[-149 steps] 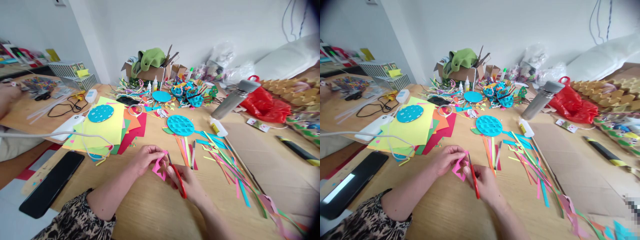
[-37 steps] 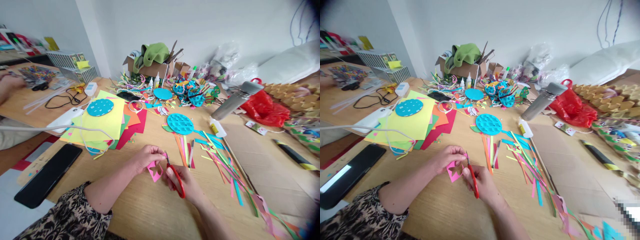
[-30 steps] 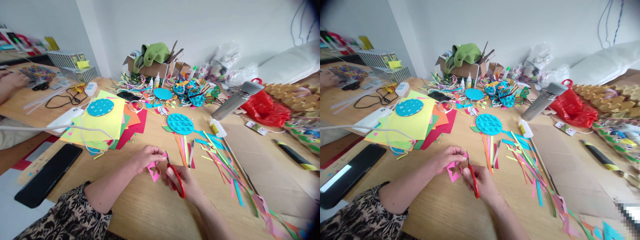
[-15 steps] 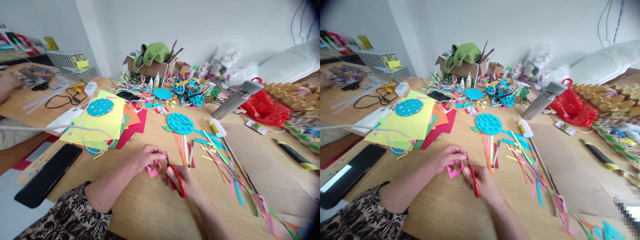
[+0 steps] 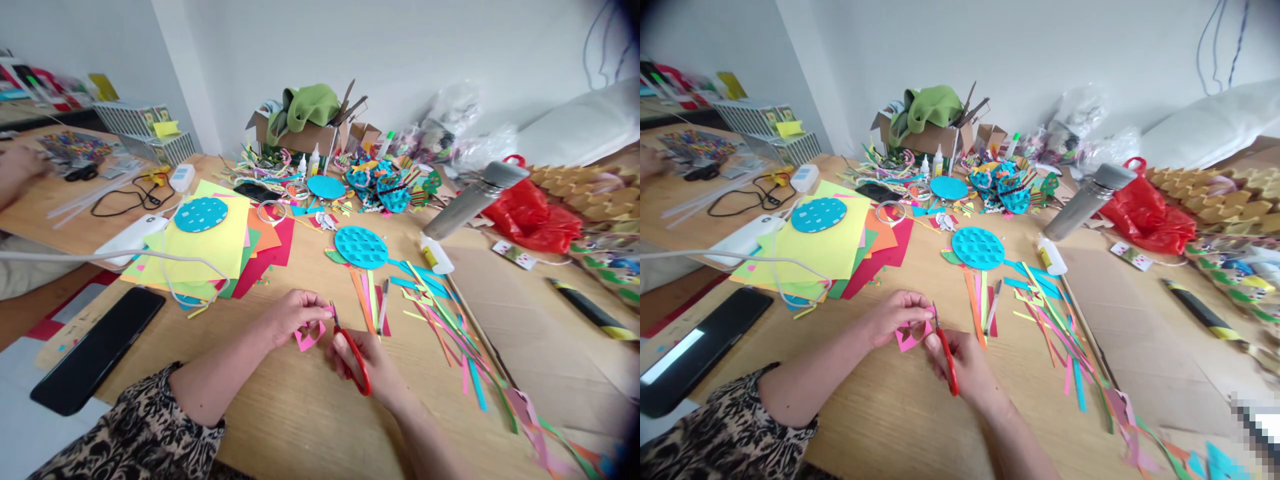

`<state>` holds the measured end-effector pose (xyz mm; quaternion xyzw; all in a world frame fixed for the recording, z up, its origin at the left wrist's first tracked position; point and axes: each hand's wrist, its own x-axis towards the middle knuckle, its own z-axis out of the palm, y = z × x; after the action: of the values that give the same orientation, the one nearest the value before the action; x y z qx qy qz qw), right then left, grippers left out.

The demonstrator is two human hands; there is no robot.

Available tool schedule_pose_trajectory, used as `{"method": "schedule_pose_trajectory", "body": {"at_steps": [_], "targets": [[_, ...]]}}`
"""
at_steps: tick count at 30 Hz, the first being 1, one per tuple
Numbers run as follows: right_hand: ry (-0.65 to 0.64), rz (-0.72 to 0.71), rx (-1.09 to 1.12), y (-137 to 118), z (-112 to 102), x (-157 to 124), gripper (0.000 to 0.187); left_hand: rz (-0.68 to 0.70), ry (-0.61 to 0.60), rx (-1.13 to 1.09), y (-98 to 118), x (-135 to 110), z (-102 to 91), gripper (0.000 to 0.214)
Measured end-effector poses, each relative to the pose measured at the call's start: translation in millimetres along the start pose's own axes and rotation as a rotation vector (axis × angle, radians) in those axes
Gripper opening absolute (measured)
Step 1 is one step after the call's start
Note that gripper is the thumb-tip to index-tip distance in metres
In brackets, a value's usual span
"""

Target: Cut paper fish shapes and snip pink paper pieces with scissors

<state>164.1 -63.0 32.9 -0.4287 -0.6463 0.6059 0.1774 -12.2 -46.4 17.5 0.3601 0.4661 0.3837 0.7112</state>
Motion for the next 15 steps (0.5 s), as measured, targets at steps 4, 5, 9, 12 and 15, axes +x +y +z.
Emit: {"method": "schedule_pose_trajectory", "body": {"at_steps": [4, 5, 9, 12, 15], "targets": [[0.009, 0.003, -0.003, 0.5, -0.3, -0.3, 0.064, -0.001, 0.004, 0.001, 1.5, -1.0, 0.8, 0.025], [0.009, 0.005, -0.005, 0.9, -0.4, -0.3, 0.064, 0.003, 0.007, -0.002, 2.0, -1.3, 1.2, 0.025], [0.000, -0.002, -0.004, 2.5, -0.7, -0.4, 0.063, 0.010, 0.021, -0.011, 3.5, -2.0, 2.3, 0.026], [-0.006, -0.005, 0.004, 2.5, -0.6, -0.6, 0.062, 0.019, 0.021, -0.009, 3.8, -2.1, 2.3, 0.025], [-0.002, 0.002, 0.007, 2.1, -0.4, -0.6, 0.062, 0.025, 0.010, -0.006, 3.8, -2.3, 1.9, 0.024]]}}
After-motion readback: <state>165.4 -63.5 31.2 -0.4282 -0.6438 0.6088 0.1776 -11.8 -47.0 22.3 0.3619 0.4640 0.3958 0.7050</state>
